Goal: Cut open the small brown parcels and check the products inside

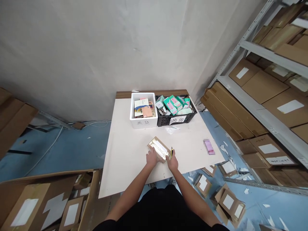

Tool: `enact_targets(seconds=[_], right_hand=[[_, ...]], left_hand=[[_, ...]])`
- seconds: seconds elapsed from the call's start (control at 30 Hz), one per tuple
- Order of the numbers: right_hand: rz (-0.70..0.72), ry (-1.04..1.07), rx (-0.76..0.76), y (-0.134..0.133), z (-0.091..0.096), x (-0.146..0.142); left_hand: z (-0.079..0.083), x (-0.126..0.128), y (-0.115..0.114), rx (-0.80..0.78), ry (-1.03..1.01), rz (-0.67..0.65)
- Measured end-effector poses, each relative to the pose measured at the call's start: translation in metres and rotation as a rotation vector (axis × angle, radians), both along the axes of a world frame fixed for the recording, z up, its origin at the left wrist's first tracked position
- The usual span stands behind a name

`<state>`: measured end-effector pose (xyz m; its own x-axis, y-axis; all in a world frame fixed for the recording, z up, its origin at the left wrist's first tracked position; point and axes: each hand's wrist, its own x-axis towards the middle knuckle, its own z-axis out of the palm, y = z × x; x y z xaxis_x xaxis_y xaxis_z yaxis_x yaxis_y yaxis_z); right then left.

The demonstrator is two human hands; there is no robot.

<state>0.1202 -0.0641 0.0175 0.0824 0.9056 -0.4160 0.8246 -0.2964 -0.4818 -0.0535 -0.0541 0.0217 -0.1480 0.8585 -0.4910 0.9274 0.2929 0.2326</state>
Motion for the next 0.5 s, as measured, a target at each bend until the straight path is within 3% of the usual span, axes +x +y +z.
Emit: enact_targets(seconds=[0.13, 0.23, 0.3, 0.4, 0.5], right_hand=[[0.053, -0.026, 0.04, 0.043, -0.004, -0.025], [0.046, 0.031, 0.033, 0.079, -0.001, -0.031], [-0.037, 0.166, 0.048, 0.094, -0.001, -0.027], [-0.241, 0.466, 0.112, 0.095, -0.008, -0.015], [-0.339, 0.7, 0.133, 0.077, -0.019, 0.0]], left_hand=[[-0.004, 0.008, -0.021, -0.035, 0.062, 0.071], [0.003, -0.014, -0.015, -0.083, 0.049, 0.013], [0.01, -0.031, -0.004, -0.061, 0.01, -0.055], [0.011, -0.043, 0.014, 0.023, -0.048, -0.157], [0.0, -0.042, 0.022, -0.006, -0.071, -0.209]])
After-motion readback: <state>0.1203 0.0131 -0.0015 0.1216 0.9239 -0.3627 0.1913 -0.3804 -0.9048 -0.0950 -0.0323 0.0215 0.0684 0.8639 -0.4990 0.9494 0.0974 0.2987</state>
